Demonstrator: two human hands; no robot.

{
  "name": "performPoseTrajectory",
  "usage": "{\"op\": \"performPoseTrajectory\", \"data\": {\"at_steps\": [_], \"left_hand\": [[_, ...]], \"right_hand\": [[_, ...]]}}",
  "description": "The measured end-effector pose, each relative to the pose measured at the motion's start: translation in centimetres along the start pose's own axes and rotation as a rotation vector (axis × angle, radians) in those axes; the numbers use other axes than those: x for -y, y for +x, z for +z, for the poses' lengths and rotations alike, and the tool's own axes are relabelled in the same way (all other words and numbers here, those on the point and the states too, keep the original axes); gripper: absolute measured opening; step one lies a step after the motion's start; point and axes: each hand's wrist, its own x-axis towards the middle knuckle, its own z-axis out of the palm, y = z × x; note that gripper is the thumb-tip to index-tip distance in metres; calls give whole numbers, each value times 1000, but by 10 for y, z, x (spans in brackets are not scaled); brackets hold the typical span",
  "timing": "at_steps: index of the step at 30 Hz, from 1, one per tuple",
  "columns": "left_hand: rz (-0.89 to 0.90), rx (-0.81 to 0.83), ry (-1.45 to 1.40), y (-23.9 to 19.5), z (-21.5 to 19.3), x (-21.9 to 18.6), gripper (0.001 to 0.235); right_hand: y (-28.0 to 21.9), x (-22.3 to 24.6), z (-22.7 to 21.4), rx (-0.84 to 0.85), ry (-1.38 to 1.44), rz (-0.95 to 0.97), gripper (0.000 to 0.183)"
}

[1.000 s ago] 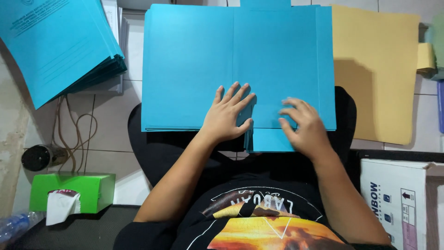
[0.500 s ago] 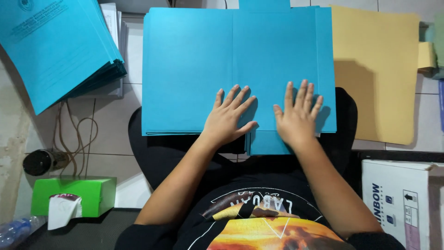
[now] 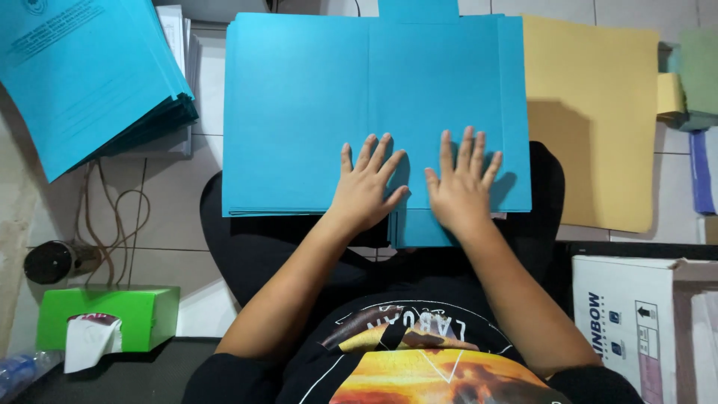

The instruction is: The person sits cross-legged and repeatedly folds light blue sheets of paper in half by hand. They smooth the creases with their palms and stack the folded sheets on top of the existing pile.

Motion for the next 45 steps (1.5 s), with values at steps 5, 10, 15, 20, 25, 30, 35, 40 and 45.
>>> {"op": "performPoseTrajectory", "data": {"at_steps": [5, 10, 15, 20, 25, 30, 35, 40, 45], "left_hand": [[156, -39, 62, -6, 7, -22, 78], [348, -166, 131, 6, 34, -10, 64], [540, -129, 322, 8, 35, -24, 45], [617, -53, 455, 14, 1, -35, 44], [561, -107, 321, 36, -19, -17, 27], [425, -134, 295, 21, -73, -19, 36], [230, -260, 415, -19, -65, -14, 31], [99, -345, 506, -53, -33, 20, 40], [97, -226, 405, -66, -40, 15, 60]], "right_hand": [[0, -18, -3, 48, 19, -2, 76], [-2, -43, -20, 218, 122, -131, 74], [-7, -49, -45, 386, 224, -245, 76], [-10, -47, -55, 338, 161, -263, 71], [-10, -51, -45, 269, 90, -308, 65], [0, -33, -6, -85, 295, -504, 85], [11, 20, 30, -187, 310, -605, 59], [6, 14, 3, 85, 111, -515, 67], [-16, -18, -29, 67, 634, 62, 69]]}}
